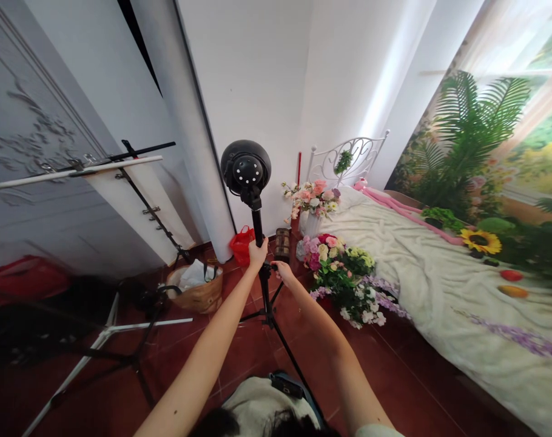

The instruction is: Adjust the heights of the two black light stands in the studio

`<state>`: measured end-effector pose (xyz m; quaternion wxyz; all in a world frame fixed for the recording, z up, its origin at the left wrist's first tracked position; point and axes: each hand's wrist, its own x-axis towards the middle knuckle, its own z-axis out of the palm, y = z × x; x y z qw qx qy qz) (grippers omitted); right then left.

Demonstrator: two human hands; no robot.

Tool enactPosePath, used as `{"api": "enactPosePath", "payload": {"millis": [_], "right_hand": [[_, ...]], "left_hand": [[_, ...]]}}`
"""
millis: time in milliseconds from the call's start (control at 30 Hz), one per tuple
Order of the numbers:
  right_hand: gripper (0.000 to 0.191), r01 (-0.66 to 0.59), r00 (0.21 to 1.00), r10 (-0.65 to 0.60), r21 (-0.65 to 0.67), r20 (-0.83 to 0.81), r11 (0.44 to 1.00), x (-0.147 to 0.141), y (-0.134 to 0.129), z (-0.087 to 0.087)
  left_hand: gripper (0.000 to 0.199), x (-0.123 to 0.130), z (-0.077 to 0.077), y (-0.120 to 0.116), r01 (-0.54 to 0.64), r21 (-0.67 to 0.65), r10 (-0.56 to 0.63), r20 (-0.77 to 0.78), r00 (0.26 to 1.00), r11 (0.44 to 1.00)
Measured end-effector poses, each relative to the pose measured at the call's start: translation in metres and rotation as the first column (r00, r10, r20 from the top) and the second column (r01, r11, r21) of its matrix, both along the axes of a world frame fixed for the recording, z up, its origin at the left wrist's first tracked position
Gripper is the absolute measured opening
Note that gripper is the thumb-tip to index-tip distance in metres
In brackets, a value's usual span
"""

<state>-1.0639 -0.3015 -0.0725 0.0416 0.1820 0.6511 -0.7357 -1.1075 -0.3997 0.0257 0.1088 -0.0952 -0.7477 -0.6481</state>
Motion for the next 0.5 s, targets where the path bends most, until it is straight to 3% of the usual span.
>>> {"api": "enactPosePath", "payload": {"millis": [133,267,367,500], "right_hand": [[0.024,-0.009,1.0,0.009,-0.069,0.0,0.998,0.003,0.005,-0.003],[0.019,0.004,1.0,-0.001,-0.143,0.02,0.99,0.0,0.004,0.003],[0.016,0.046,0.999,-0.044,-0.156,0.018,0.987,-0.005,0.0,0.006],[0.015,0.044,0.999,-0.044,-0.058,-0.001,0.997,-0.007,-0.001,0.008]], "left_hand": [[0.027,-0.008,0.002,-0.006,0.207,0.062,-0.212,0.09,0.973,0.976],[0.029,-0.018,0.006,-0.012,0.419,0.097,-0.43,0.162,0.888,0.903],[0.026,-0.025,0.007,-0.014,0.501,0.129,-0.517,0.202,0.832,0.856],[0.017,-0.027,0.01,-0.013,0.563,0.126,-0.576,0.238,0.782,0.817]]}}
